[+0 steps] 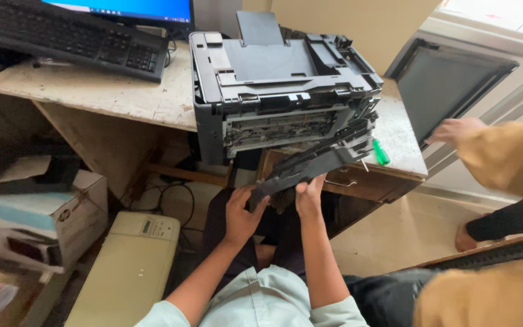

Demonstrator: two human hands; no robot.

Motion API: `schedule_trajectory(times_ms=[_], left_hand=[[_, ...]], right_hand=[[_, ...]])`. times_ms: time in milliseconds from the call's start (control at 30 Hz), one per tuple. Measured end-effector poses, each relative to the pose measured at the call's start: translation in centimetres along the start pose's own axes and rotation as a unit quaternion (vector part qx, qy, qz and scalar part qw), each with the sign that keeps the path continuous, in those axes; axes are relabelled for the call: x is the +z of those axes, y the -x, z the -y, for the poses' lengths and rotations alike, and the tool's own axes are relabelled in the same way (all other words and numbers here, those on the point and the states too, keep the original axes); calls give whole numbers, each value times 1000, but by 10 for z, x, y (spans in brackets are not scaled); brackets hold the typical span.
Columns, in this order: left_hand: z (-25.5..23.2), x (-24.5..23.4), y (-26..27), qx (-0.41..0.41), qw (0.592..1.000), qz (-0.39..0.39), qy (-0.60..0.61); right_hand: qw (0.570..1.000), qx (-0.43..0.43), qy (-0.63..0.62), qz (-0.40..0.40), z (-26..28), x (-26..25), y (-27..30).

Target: The person uses a screwdriver to remove screws from the side of a disassembled printer. They then reattach a side panel to the printer body, aligning it and pressing it into place.

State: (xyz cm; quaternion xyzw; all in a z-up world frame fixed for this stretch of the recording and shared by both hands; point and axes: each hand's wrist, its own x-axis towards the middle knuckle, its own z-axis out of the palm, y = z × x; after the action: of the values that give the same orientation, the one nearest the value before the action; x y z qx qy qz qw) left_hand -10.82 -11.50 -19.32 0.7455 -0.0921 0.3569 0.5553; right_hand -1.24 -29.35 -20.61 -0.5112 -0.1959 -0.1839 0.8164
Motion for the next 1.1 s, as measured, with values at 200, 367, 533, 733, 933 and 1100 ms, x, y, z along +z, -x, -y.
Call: schedule_trajectory(times_ms=[200,367,533,733,933,1100], left_hand=[[38,31,30,-172,944,11,282],[77,54,53,-277,924,41,259],[85,81,46,-371,826,76,418],[85,143,22,-360,768,194,492],[77,194,-1,-302,700,273,586],[59,182,-13,-373,681,275,567]], right_hand=[[941,-113,318,30,29,22,-11],[896,-169,406,65,57,56,-8],[812,-282,506,72,80,92,-6],[730,-304,595,140,81,120,-17],[698,-307,639,103,76,101,-27],[804,-180,553,-123,73,53,-33]])
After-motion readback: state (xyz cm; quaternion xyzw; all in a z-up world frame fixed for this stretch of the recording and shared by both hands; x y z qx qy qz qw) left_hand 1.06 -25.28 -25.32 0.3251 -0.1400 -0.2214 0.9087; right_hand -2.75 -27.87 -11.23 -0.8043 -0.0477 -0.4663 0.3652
